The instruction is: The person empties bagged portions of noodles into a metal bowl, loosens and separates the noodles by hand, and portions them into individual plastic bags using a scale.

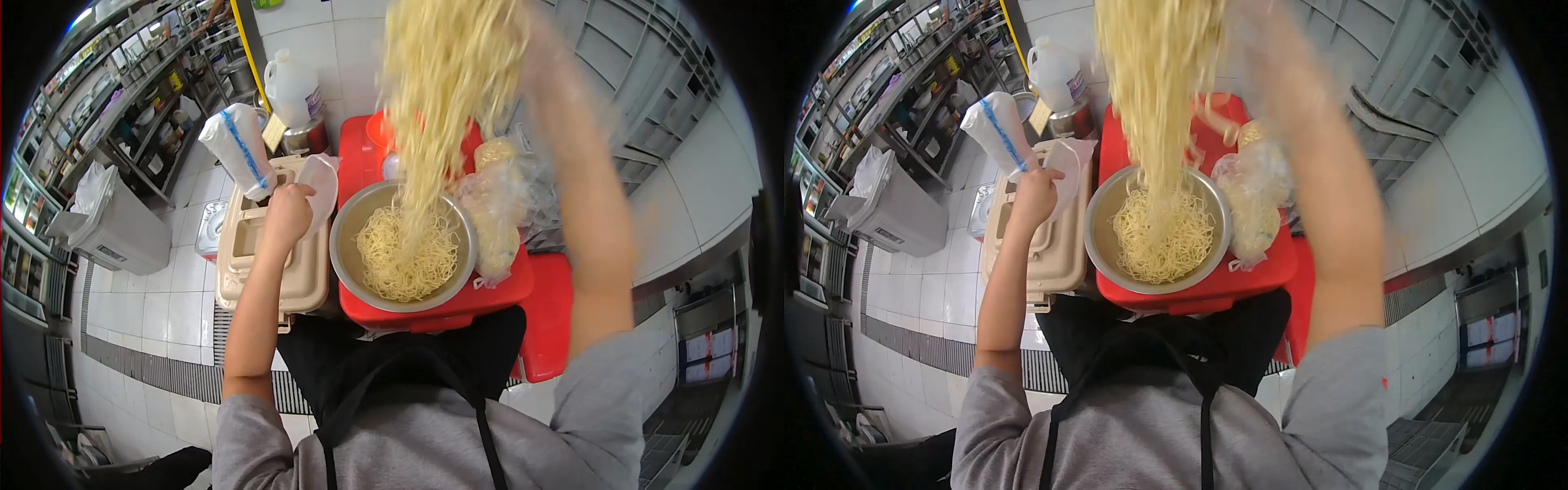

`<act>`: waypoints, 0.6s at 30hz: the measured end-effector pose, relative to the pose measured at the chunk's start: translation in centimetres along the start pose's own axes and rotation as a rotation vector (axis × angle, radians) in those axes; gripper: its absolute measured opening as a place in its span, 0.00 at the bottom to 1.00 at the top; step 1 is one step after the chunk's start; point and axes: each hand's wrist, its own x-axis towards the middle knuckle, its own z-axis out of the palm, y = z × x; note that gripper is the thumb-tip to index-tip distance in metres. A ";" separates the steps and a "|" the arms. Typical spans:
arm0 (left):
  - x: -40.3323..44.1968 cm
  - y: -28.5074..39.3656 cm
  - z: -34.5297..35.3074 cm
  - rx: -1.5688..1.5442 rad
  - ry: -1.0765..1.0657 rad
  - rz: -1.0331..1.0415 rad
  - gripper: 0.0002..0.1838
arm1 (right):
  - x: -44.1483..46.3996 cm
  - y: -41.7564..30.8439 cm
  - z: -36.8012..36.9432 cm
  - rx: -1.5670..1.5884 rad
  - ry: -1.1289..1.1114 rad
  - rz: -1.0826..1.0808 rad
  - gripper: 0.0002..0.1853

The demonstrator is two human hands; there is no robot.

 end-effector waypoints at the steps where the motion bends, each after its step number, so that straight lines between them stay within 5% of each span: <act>1: 0.1 -0.4 0.5 0.009 -0.028 -0.009 0.15 | -0.8 2.3 1.5 0.032 -0.064 0.034 0.23; 7: -0.7 3.1 -0.6 0.132 0.035 0.035 0.20 | -8.1 17.7 15.5 0.744 -0.222 0.071 0.24; 11: -0.4 2.6 1.4 0.045 0.060 0.112 0.21 | -13.1 14.0 21.2 -0.549 0.123 0.186 0.32; 13: -0.1 3.3 2.2 0.117 0.045 0.093 0.23 | -13.2 13.7 21.9 -0.760 0.152 0.253 0.33; 15: 0.0 4.4 2.8 0.152 0.008 0.070 0.25 | -13.0 16.3 21.3 -0.609 0.113 0.281 0.32; 18: 0.4 5.4 3.0 0.149 -0.083 0.040 0.30 | -12.4 18.9 18.9 0.013 0.097 0.275 0.27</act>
